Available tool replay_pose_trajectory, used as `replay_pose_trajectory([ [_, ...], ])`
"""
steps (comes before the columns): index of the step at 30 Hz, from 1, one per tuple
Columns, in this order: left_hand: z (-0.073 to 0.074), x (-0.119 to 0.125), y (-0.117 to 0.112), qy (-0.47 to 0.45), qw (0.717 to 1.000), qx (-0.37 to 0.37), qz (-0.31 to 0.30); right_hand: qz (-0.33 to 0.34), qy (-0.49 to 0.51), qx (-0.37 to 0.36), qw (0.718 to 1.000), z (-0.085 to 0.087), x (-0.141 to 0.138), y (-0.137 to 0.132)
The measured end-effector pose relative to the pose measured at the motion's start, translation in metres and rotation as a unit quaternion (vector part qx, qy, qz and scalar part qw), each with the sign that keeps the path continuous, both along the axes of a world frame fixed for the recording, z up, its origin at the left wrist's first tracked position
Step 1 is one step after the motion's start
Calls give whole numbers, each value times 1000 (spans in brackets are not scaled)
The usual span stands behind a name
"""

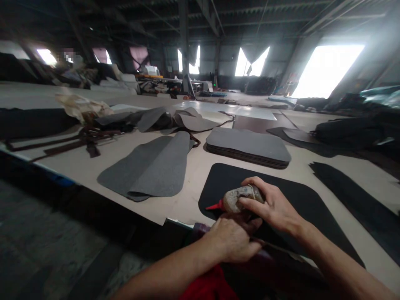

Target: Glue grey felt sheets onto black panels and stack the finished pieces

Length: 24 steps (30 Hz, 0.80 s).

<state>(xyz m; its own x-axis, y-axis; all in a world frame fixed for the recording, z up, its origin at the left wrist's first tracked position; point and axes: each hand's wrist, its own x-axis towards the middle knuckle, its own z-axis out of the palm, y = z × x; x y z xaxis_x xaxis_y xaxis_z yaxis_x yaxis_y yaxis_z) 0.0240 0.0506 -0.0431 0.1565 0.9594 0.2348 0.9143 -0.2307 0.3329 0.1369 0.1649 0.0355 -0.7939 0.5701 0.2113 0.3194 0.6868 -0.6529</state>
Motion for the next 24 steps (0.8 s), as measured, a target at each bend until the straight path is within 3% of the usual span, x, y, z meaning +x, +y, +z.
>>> replay_pose_trajectory([
  [5, -3, 1, 1, -4, 1000, 3, -1, 34, 11, 28, 999, -1, 0, 3],
  [12, 0, -1, -1, -14, 1000, 12, -11, 83, 11, 8, 996, 5, -1, 5],
  [15, 3, 0, 0, -5, 1000, 20, -10, 93, 10, 40, 995, 10, -8, 7],
  [20, 6, 0, 2, 24, 998, 49, -29, 74, 3, 97, 993, 14, -28, 18],
  [24, 5, -2, 0, 18, 999, 27, -37, 41, 0, 126, 991, 14, -42, 31],
])
